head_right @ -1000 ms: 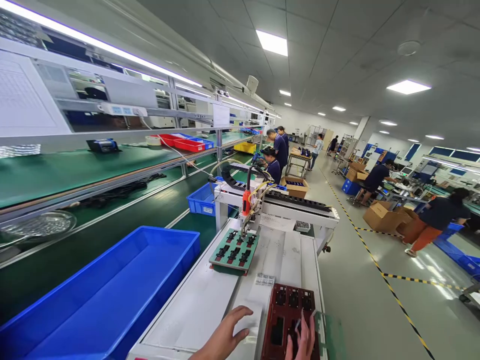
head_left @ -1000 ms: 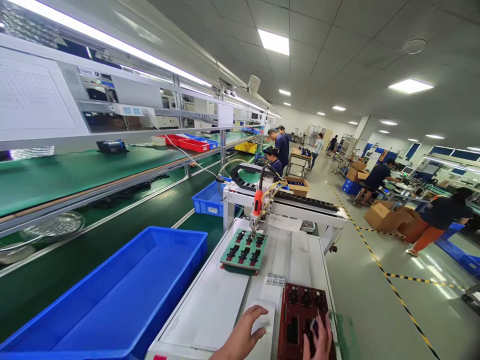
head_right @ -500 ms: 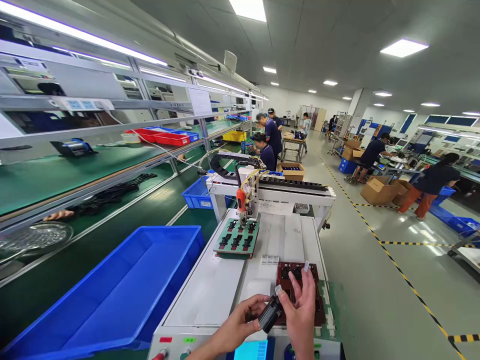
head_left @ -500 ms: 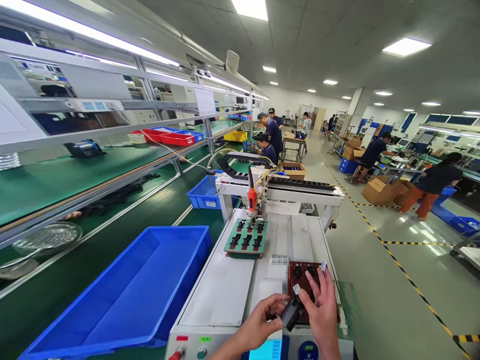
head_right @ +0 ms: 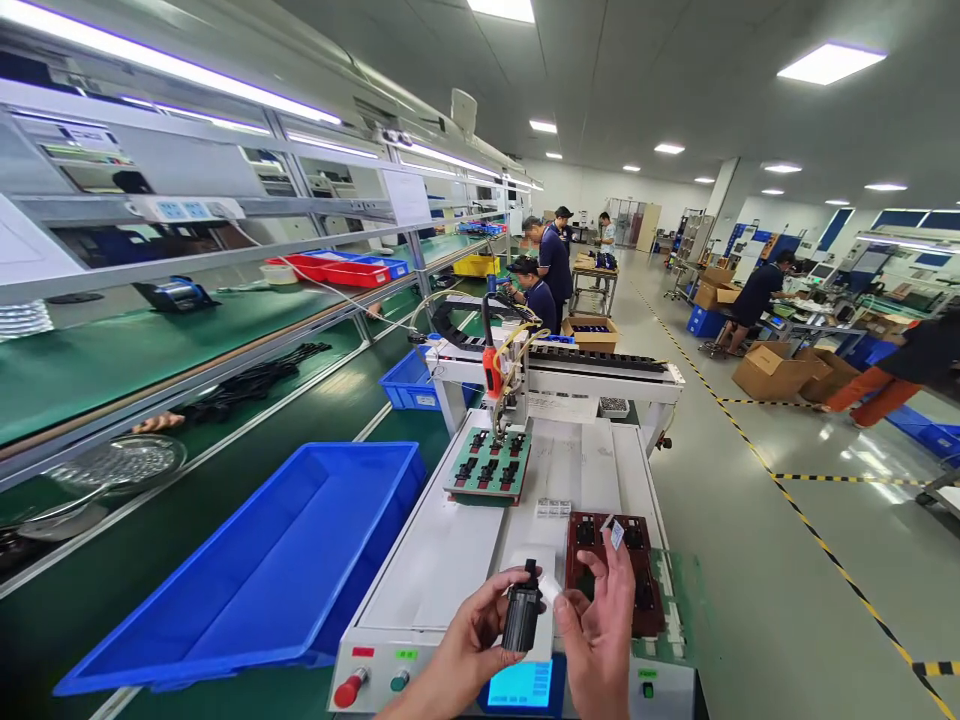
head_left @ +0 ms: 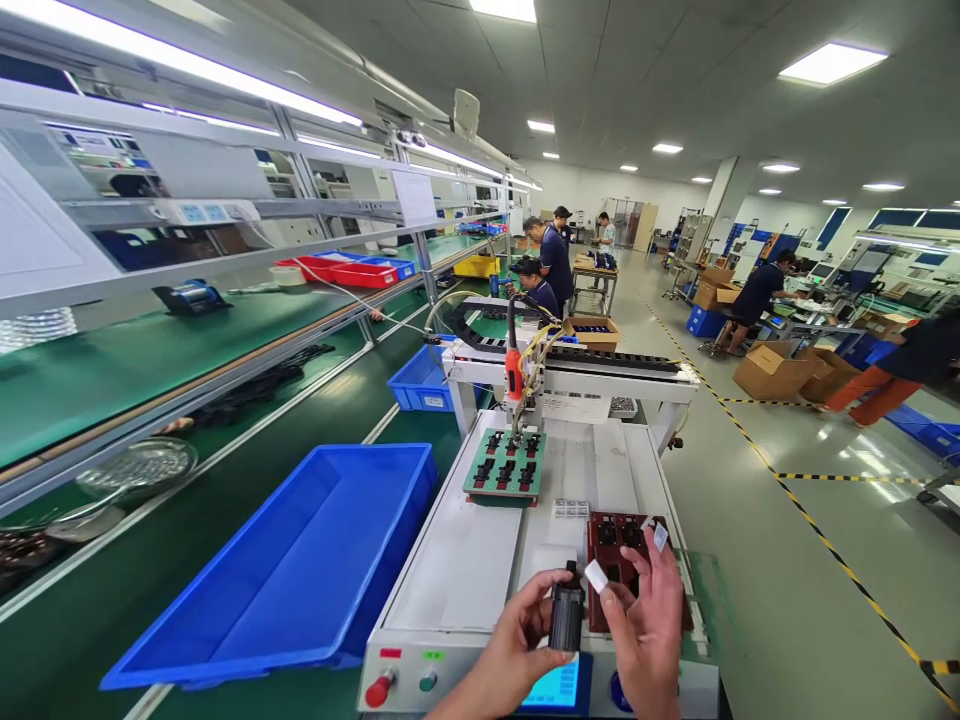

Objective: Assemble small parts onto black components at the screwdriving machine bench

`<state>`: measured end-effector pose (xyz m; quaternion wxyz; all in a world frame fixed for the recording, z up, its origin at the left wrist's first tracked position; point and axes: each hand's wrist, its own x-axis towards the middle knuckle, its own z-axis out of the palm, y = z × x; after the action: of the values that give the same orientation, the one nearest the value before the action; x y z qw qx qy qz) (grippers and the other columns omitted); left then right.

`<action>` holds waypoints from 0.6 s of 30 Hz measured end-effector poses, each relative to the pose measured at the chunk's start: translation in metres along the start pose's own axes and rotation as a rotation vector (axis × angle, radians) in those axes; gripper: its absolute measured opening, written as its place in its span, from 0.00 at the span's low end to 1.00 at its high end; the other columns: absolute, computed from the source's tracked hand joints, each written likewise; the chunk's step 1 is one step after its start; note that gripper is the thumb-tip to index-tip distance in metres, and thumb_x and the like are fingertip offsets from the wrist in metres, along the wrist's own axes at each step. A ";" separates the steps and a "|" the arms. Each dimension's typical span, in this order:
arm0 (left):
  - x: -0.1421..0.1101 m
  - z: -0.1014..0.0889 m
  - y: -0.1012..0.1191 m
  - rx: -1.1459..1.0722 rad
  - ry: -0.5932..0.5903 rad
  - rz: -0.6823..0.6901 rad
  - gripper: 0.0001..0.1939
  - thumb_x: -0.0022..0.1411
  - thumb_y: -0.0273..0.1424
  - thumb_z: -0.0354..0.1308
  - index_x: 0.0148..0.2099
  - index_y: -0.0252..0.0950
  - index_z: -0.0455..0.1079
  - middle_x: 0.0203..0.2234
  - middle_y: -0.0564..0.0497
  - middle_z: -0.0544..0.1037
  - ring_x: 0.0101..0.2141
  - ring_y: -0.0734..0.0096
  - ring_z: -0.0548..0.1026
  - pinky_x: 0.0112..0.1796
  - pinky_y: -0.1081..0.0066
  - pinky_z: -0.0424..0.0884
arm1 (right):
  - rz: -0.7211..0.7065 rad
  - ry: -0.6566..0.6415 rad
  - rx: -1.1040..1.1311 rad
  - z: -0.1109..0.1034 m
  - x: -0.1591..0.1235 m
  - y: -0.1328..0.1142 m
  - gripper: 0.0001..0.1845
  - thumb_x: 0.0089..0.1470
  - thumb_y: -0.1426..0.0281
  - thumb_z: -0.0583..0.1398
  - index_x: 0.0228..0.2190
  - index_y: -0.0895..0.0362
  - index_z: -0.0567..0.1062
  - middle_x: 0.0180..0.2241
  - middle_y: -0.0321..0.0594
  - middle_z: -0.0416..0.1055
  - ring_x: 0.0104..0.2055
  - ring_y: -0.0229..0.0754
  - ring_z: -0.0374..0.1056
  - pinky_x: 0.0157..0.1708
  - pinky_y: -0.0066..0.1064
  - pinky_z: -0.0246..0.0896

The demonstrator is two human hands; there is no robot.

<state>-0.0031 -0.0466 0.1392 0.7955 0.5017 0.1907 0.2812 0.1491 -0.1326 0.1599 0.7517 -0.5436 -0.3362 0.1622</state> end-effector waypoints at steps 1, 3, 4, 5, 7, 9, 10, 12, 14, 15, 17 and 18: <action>0.000 -0.001 0.000 0.044 0.030 0.020 0.37 0.47 0.36 0.79 0.59 0.45 0.73 0.53 0.43 0.78 0.52 0.48 0.78 0.53 0.56 0.72 | 0.039 -0.025 0.029 0.000 -0.002 -0.003 0.41 0.62 0.63 0.66 0.69 0.42 0.55 0.73 0.52 0.50 0.62 0.58 0.66 0.42 0.44 0.79; -0.001 -0.005 0.000 0.084 0.069 0.047 0.35 0.48 0.33 0.79 0.59 0.45 0.75 0.63 0.42 0.70 0.59 0.45 0.74 0.56 0.56 0.71 | 0.106 -0.097 0.083 0.001 -0.005 -0.006 0.43 0.60 0.61 0.67 0.70 0.41 0.54 0.73 0.53 0.50 0.57 0.57 0.69 0.34 0.41 0.78; -0.001 -0.007 -0.001 0.090 0.072 0.051 0.34 0.48 0.33 0.79 0.58 0.46 0.76 0.66 0.42 0.66 0.60 0.44 0.72 0.57 0.56 0.71 | 0.127 -0.130 0.100 0.002 -0.007 -0.005 0.44 0.59 0.60 0.67 0.70 0.40 0.53 0.73 0.53 0.50 0.55 0.57 0.70 0.32 0.40 0.77; -0.001 -0.009 -0.002 0.093 0.073 0.050 0.34 0.48 0.33 0.79 0.58 0.46 0.76 0.67 0.42 0.63 0.61 0.44 0.72 0.57 0.56 0.71 | 0.138 -0.165 0.108 0.003 -0.009 -0.004 0.45 0.59 0.60 0.67 0.70 0.39 0.53 0.73 0.52 0.50 0.55 0.56 0.70 0.30 0.39 0.77; -0.001 -0.012 -0.003 0.096 0.066 0.041 0.35 0.48 0.33 0.79 0.59 0.46 0.76 0.67 0.41 0.63 0.60 0.45 0.73 0.58 0.56 0.71 | 0.141 -0.234 0.093 0.003 -0.012 0.000 0.45 0.60 0.61 0.66 0.70 0.37 0.52 0.74 0.50 0.48 0.56 0.56 0.70 0.30 0.39 0.77; -0.001 -0.014 -0.003 0.091 0.053 0.036 0.36 0.48 0.33 0.79 0.60 0.46 0.75 0.65 0.41 0.64 0.58 0.46 0.74 0.57 0.56 0.72 | 0.137 -0.293 0.058 0.003 -0.013 0.005 0.45 0.61 0.63 0.65 0.70 0.37 0.50 0.75 0.48 0.45 0.59 0.57 0.68 0.34 0.40 0.79; -0.001 -0.014 -0.003 0.088 0.046 0.039 0.36 0.48 0.32 0.79 0.60 0.46 0.75 0.65 0.41 0.64 0.58 0.47 0.74 0.57 0.56 0.72 | 0.133 -0.309 0.042 0.003 -0.013 0.007 0.45 0.61 0.64 0.65 0.71 0.37 0.50 0.75 0.48 0.44 0.60 0.57 0.68 0.36 0.41 0.80; 0.000 -0.015 -0.002 0.086 0.029 0.045 0.36 0.49 0.30 0.78 0.61 0.46 0.75 0.64 0.42 0.64 0.57 0.48 0.74 0.56 0.57 0.72 | 0.131 -0.324 0.024 0.002 -0.012 0.010 0.46 0.62 0.65 0.65 0.71 0.37 0.48 0.75 0.47 0.42 0.61 0.57 0.66 0.38 0.42 0.80; 0.000 -0.015 -0.001 0.087 0.021 0.051 0.35 0.51 0.29 0.77 0.61 0.47 0.75 0.64 0.43 0.64 0.58 0.49 0.74 0.57 0.58 0.72 | 0.132 -0.333 0.017 0.001 -0.011 0.011 0.46 0.62 0.66 0.64 0.71 0.36 0.48 0.75 0.47 0.41 0.62 0.57 0.66 0.39 0.42 0.80; 0.001 -0.015 -0.001 0.087 0.018 0.053 0.35 0.51 0.29 0.77 0.61 0.48 0.75 0.64 0.43 0.64 0.58 0.49 0.74 0.57 0.58 0.71 | 0.134 -0.336 0.011 0.001 -0.011 0.011 0.46 0.62 0.66 0.64 0.71 0.36 0.48 0.75 0.47 0.40 0.62 0.57 0.66 0.39 0.42 0.80; 0.002 -0.014 0.000 0.085 0.014 0.058 0.35 0.51 0.29 0.77 0.61 0.48 0.75 0.63 0.43 0.64 0.58 0.49 0.73 0.57 0.59 0.71 | 0.137 -0.340 -0.005 0.002 -0.011 0.009 0.46 0.61 0.65 0.65 0.71 0.36 0.47 0.75 0.46 0.40 0.62 0.57 0.66 0.39 0.41 0.80; 0.002 -0.013 0.001 0.083 0.013 0.061 0.35 0.50 0.29 0.77 0.60 0.47 0.75 0.63 0.43 0.64 0.59 0.48 0.73 0.57 0.59 0.71 | 0.142 -0.336 -0.013 0.003 -0.011 0.007 0.45 0.62 0.64 0.64 0.71 0.36 0.48 0.75 0.46 0.39 0.62 0.57 0.66 0.40 0.41 0.79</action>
<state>-0.0090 -0.0361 0.1343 0.7639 0.5378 0.1921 0.3004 0.1396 -0.1348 0.1502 0.6681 -0.5363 -0.4187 0.3011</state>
